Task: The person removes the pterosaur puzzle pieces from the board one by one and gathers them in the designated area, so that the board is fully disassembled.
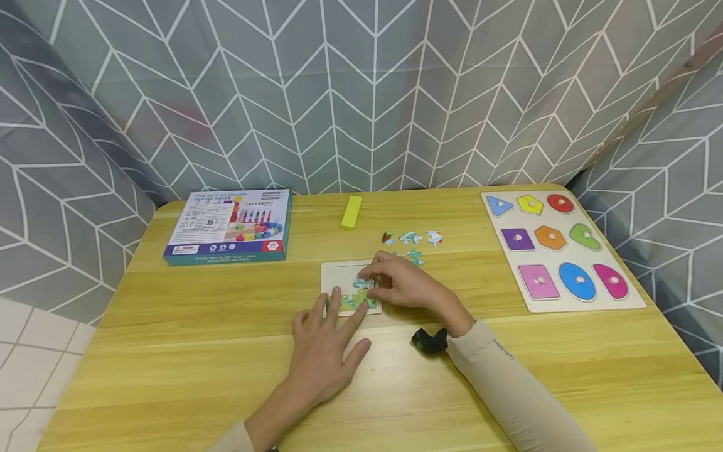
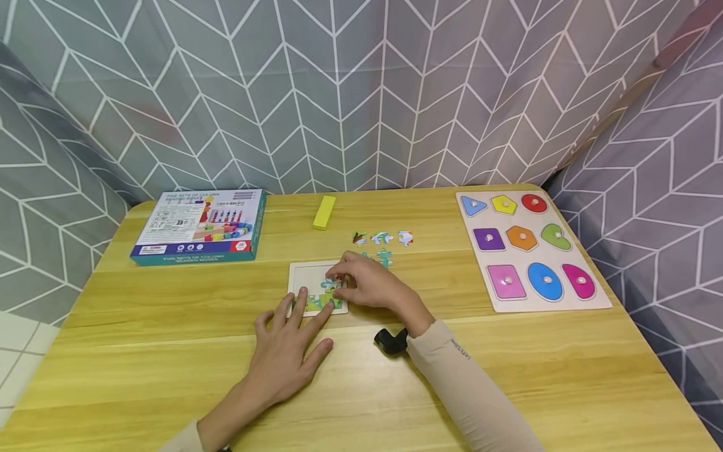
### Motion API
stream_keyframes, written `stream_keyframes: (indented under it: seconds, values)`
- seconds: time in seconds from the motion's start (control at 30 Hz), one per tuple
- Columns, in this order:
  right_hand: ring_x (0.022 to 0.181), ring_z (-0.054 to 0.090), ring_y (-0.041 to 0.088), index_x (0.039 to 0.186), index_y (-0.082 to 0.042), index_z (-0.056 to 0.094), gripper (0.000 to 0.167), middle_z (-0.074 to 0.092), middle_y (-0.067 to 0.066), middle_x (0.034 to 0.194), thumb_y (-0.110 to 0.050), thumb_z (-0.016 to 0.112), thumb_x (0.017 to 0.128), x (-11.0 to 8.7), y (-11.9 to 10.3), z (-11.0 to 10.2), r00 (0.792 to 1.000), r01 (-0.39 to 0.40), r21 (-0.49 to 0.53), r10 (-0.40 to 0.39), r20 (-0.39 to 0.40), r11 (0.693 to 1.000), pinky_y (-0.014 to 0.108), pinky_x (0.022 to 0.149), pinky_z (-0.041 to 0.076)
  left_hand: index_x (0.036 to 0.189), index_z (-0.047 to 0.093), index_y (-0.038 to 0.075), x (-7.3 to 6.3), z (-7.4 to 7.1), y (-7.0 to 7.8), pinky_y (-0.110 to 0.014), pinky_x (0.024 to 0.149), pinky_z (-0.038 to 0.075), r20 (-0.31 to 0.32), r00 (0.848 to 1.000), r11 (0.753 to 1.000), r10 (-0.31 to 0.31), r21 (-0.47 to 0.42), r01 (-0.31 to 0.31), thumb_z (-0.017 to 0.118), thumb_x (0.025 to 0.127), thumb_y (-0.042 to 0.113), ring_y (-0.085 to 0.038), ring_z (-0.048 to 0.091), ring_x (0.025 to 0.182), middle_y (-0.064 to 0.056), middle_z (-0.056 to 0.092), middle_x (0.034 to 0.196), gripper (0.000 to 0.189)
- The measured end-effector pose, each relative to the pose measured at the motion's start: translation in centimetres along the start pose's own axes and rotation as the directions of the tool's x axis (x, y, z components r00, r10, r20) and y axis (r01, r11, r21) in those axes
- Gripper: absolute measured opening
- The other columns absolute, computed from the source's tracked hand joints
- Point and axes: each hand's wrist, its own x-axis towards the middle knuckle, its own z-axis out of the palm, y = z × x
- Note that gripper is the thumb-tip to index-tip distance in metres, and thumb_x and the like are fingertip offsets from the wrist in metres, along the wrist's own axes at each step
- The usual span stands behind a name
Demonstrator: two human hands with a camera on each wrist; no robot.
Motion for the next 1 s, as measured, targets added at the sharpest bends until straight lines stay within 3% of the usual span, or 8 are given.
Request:
stream_keyframes:
  seconds: [0.33, 0.7, 1.0]
  values:
    - [0.073, 0.048, 0.013, 0.124, -0.011, 0.073, 0.031, 0.061, 0.003, 0.095, -0.017, 0.074, 0.093, -0.4, 0.7, -1.5, 0.999, -0.007, 0.067, 0.010, -0.053, 0.998, 0.026, 0.067, 0.043, 0.155, 0.042, 0.037, 0.0, -0.1, 0.1, -0.067, 0.107, 0.021, 0.012, 1.000, 0.999, -0.014, -0.036, 0.014, 0.046, 0.103, 0.056, -0.043, 0.029, 0.151, -0.020, 0.032, 0.165, 0.056]
    - [0.075, 0.050, 0.020, 0.124, -0.007, 0.072, 0.032, 0.063, 0.007, 0.102, -0.010, 0.074, 0.092, -2.9, 4.1, -6.4, 0.971, -0.111, 0.129, 0.136, -0.197, 0.985, 0.028, 0.069, 0.044, 0.154, 0.043, 0.038, 0.0, -0.2, 0.0, -0.066, 0.108, 0.020, 0.012, 0.999, 0.998, -0.030, -0.060, 0.030, 0.046, 0.103, 0.055, -0.042, 0.028, 0.153, -0.018, 0.030, 0.166, 0.054]
    - [0.078, 0.052, 0.019, 0.122, -0.005, 0.072, 0.029, 0.064, 0.011, 0.103, -0.008, 0.071, 0.093, -4.8, 6.4, -8.1, 0.954, -0.188, 0.093, 0.204, -0.220, 0.978, 0.026, 0.071, 0.045, 0.154, 0.043, 0.038, -0.1, 0.0, 0.0, -0.066, 0.108, 0.018, 0.012, 0.999, 0.997, -0.036, -0.062, 0.037, 0.046, 0.102, 0.056, -0.041, 0.026, 0.154, -0.017, 0.029, 0.167, 0.055]
